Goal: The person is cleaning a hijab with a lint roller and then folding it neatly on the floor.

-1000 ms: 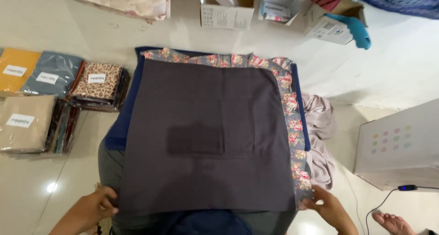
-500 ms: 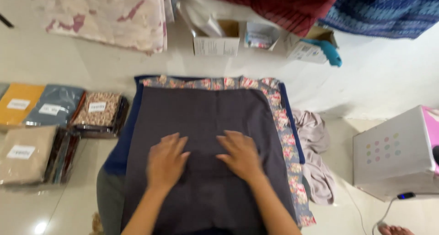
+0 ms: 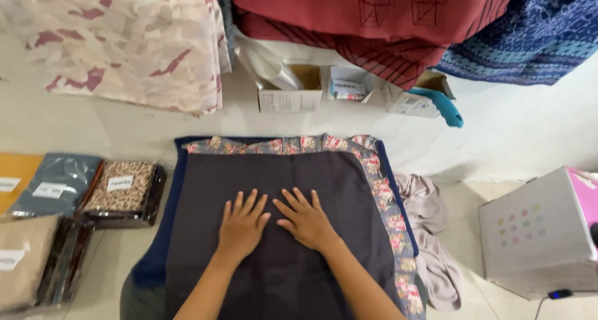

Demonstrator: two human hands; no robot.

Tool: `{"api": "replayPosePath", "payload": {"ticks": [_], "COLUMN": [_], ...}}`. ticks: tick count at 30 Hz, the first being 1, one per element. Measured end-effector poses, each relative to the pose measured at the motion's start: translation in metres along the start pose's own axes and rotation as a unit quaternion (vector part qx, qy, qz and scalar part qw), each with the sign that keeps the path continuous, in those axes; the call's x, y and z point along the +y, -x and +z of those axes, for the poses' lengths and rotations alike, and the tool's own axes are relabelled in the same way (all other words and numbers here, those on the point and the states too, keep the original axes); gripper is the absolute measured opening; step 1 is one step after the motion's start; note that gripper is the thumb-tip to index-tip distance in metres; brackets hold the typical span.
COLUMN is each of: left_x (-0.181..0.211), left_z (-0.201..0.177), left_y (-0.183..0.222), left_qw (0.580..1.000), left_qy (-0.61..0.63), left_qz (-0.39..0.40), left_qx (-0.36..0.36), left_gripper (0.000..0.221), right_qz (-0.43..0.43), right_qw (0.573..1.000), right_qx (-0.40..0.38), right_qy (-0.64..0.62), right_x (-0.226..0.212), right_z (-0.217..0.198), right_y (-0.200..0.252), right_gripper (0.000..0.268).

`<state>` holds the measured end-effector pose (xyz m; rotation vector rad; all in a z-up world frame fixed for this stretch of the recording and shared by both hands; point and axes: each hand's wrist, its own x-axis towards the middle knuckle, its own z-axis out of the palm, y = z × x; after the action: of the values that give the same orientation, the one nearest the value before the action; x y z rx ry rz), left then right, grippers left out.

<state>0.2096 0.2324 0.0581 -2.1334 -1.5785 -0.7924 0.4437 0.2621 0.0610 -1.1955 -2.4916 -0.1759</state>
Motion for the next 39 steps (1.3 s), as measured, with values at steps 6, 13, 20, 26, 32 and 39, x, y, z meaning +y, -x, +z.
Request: {"api": "replayPosePath", "payload": {"ticks": [6,13,20,26,32,39], "left_x": [-0.127,-0.040,-0.113,-0.144,-0.145,-0.149], "left_z": [0.061,0.047,0.109,0.116,0.115,0.121], "left_y": [0.025,-0.068,-0.090,-0.072,-0.077,-0.075], "left_qw": [0.964,0.998,0.970,0.935,0.928,0.916], "left_qy": [-0.111,0.023,0.003,-0.040,-0.032,-0.033], "left_qz": [-0.206,-0.059,-0.166,-0.274,-0.288,-0.299], "left_qx": [-0.123,0.012,-0.179,-0.221,-0.233,-0.265], "left_gripper": [0.067,0.053,0.066,0.078,0.079,0.079], "right_qz": [0.241,0.038,0.088,0.438,0.446,0.422], "right_qw": [0.969,0.996,0.991,0.890,0.893,0.692], "right_qx": [0.036,0.028,0.023,-0.111,-0.036,0.467], "right_qy": [0.029,0.076,-0.094,0.054,-0.041,-0.354], "right_x": [0.144,0.093,0.154,0.233,0.269,0.290], "right_z": [-0.014,0.015,0.013,0.016,0.021,-0.154], "right_y": [0.026,-0.066,-0.081,-0.041,-0.024,-0.002], "right_gripper": [0.058,0.062,0.053,0.069,0.062,0.038]}}
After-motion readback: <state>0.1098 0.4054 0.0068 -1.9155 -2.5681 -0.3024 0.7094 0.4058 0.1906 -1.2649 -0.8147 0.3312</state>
